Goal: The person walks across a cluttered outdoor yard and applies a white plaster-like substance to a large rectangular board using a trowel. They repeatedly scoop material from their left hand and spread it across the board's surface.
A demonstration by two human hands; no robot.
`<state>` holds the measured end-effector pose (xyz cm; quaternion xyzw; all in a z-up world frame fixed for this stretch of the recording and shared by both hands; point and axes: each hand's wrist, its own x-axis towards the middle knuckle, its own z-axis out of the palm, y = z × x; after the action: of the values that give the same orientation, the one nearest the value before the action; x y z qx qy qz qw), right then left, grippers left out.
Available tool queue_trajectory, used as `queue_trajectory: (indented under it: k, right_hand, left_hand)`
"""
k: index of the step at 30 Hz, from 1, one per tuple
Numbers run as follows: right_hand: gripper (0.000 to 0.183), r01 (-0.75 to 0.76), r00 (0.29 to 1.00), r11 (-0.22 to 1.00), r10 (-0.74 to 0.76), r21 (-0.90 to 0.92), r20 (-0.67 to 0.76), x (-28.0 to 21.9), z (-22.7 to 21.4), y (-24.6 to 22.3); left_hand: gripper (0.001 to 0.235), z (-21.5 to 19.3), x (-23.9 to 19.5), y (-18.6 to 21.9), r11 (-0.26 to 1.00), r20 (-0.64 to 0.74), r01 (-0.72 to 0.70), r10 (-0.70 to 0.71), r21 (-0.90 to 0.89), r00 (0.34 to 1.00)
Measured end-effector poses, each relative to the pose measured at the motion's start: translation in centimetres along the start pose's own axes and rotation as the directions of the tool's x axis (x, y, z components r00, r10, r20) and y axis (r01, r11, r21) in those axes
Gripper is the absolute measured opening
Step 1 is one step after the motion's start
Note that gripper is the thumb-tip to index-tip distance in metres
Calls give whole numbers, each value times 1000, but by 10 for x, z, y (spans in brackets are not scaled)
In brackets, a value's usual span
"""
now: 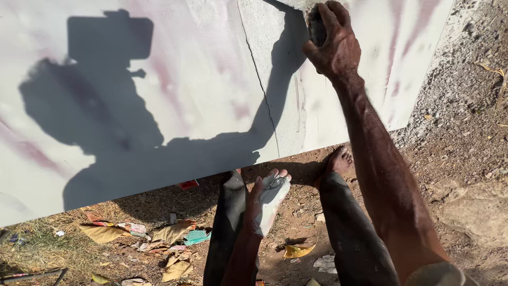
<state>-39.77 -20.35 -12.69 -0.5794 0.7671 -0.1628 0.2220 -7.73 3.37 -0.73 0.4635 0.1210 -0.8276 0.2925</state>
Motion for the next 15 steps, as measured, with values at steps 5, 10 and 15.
queue_trajectory:
  k: [5,10,15]
  right_hand:
    - [88,41,999,999,-41,-3,25,18,15,19]
    - [84,111,994,993,-111,28,17,21,13,14]
    - [78,40,995,995,-48,92,88,22,9,6]
  left_hand:
    - [86,5,11,8,1000,35,11,-11,4,999]
    - [80,16,14,20,1000,7,7,-7,-7,1000]
    - [77,22,14,17,999,3,12,-12,-49,1000]
